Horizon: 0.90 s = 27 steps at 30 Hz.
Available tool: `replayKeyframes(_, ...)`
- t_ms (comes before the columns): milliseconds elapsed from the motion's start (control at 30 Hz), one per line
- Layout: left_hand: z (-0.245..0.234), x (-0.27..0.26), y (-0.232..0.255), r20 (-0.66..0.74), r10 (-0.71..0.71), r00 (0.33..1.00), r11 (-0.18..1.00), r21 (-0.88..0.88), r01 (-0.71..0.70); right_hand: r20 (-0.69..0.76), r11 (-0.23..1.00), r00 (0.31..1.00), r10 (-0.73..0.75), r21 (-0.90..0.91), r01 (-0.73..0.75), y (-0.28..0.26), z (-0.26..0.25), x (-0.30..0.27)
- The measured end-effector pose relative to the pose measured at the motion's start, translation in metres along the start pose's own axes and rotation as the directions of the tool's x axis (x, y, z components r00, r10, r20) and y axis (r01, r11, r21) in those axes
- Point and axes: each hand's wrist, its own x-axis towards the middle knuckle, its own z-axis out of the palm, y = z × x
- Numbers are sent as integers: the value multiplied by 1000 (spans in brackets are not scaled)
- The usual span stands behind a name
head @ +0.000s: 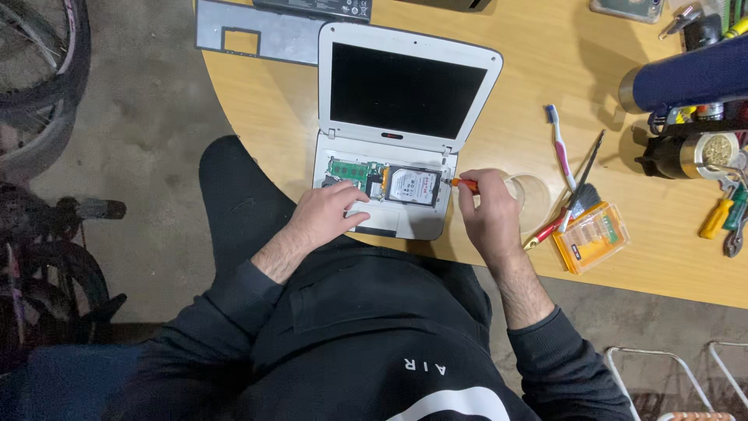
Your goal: The person uses a screwdriver to remove screws and detach the hard drive from a white laptop. They then proceed to unscrew and remove the screen bezel and other internal components, placing parts on the table.
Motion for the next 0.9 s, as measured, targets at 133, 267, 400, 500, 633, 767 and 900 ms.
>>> replayKeyframes(133, -1, 0, 1, 0, -4, 1000, 1000, -19, 4, -15, 998, 998, -55, -22, 55, -1, -1, 1)
replayKeyframes(267, -1, 1, 0, -4, -4, 1000, 1000, -22, 3, -22, 997, 996, -81, -19, 81, -1, -1, 3)
replayKeyframes(400, -1, 1, 0, 0, -3, 1000, 1000, -20, 3, -31, 995, 996, -89, -39, 88, -5, -2, 5)
replayKeyframes(500, -3, 1, 0, -1, 3, 1000, 1000, -30, -3, 0, 989, 992, -124, -78, 124, -4, -4, 6)
replayKeyframes(633, -4, 1, 0, -2, 4, 1000, 1000, -29, -4, 126, 986, 989, -72, -141, 90, -4, -7, 9)
replayKeyframes(767, -4, 2, 2, -4, -5, 1000, 999, -33, 5, 353, 921, 926, 131, -388, 17, -3, -5, 18)
replayKeyframes(900, -6, 2, 4, 0, -12, 1000, 1000, -26, 12, 460, 876, 882, 103, -462, 139, -15, -17, 38)
